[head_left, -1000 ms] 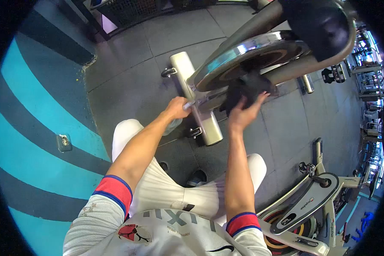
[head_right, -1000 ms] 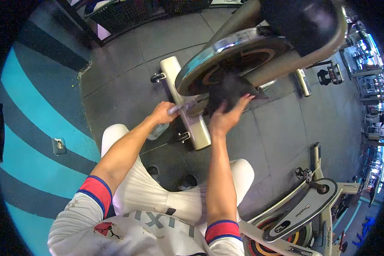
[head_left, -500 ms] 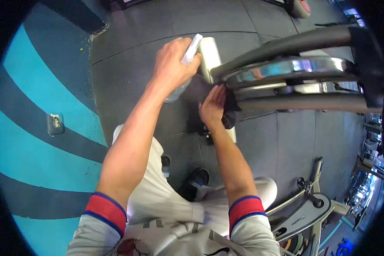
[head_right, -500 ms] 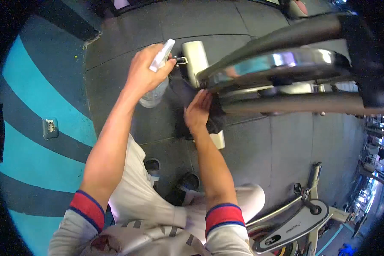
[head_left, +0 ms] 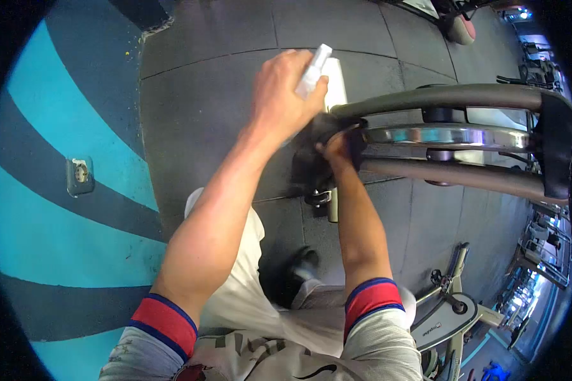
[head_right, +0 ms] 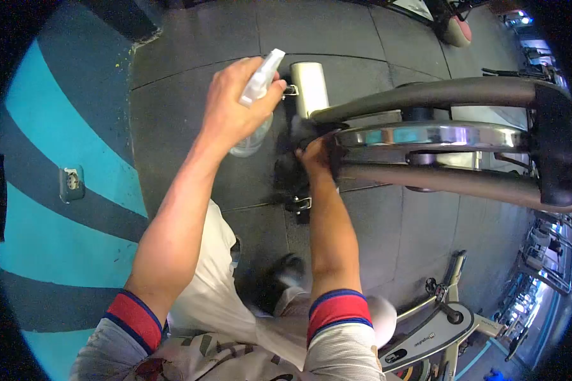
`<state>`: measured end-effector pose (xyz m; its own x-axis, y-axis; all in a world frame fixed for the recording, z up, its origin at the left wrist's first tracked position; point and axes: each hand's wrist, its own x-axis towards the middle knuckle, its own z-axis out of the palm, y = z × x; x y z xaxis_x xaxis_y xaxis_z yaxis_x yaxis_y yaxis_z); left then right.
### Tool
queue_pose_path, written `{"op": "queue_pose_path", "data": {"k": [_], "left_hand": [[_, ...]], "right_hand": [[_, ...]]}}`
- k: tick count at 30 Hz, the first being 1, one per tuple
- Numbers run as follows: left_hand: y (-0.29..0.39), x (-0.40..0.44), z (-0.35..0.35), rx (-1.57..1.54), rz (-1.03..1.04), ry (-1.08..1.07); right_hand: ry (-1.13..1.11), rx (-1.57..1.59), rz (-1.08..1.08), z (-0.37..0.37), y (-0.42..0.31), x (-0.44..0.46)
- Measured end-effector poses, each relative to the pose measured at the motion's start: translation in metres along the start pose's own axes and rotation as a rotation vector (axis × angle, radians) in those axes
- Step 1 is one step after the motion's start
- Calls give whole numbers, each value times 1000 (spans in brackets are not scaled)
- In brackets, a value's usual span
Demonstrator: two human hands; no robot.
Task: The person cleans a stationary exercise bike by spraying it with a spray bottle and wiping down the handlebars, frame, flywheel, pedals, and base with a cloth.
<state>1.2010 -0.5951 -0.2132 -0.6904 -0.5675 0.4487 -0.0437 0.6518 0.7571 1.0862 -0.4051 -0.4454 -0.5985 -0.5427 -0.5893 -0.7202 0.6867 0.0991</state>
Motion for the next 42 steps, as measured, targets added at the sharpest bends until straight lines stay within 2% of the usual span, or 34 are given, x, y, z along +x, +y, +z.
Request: {"op": "queue_pose_path", "data": {"k": [1, 2, 4, 5, 7, 9, 10, 11, 12, 13, 16, 17, 19, 20, 21, 22, 23, 24, 25, 26, 29, 30, 33, 35, 37, 39, 40, 42], "left_hand": [[4, -2, -4, 15, -9, -11], [10, -4, -7, 24, -10, -33], [16, -7, -4, 2, -2, -76], [18, -5, -8, -22, -31, -122], [22, -9, -18, -70, -118, -208], [25, -18, -25, -62, -15, -193], [31, -22, -31, -38, 36, -179], [38, -27, -37, -11, 91, -166], [45, -32, -46, -6, 63, -194], [52, -37, -57, -5, 55, -176], [76, -45, -89, 86, 62, -154], [82, -49, -99, 73, 32, -123], [97, -57, -112, 39, -25, -79], [109, -57, -120, -21, -249, -145], [107, -61, -118, -45, -177, -53], [102, -64, -109, -77, -91, 28], [98, -64, -106, -110, -10, 116], [103, -59, -108, -85, -111, 36], [100, -55, -105, -88, -98, -6], [94, -53, -101, -91, -88, -51], [78, -38, -80, -82, -162, -196], [65, -31, -69, -49, -165, -257], [14, -3, -17, -59, -155, -490], [-32, 16, 26, -36, -269, -616], [-81, 16, 71, 20, -193, -612], [-115, 8, 102, 2, -119, -706], [-118, 8, 109, 59, -100, -742], [-125, 6, 118, 132, -209, -770]], "right_hand": [[-58, 24, -27, -8, 3, 8], [-24, -40, -20, -6, -1, 9], [246, -448, 151, 35, -26, -16], [274, -629, 169, 44, -33, -25], [51, -1056, 24, 41, -35, -34], [-110, -1184, -92, 29, -28, -21], [-1, -787, 45, 30, -22, -14], [158, -241, 117, 30, -15, -6], [334, 180, 120, 31, -8, 1], [212, 358, 157, 22, -10, -2], [333, 1153, -180, -24, -23, -71], [371, 1242, -205, -28, -27, -83], [451, 1092, 4, -36, -25, -74], [514, 1010, 48, -44, -22, -68], [580, 940, 43, -59, -26, -74], [1079, 672, -166, -66, -46, -74], [1134, 631, -202, -73, -52, -68], [1152, 665, -172, -77, -56, -59], [1168, 699, -140, -79, -59, -49], [1221, 653, -2, -82, -63, -37], [938, 334, 62, -60, -61, 8], [808, 385, -5, -51, -60, 13], [863, 883, 43, -49, -75, -40], [906, 1269, 485, -16, -85, -48], [899, 1950, 599, -6, -84, -85], [865, 2342, 703, -31, -86, -133], [943, 2207, 742, -26, -89, -139], [1063, 1922, 810, -19, -98, -145]]}}
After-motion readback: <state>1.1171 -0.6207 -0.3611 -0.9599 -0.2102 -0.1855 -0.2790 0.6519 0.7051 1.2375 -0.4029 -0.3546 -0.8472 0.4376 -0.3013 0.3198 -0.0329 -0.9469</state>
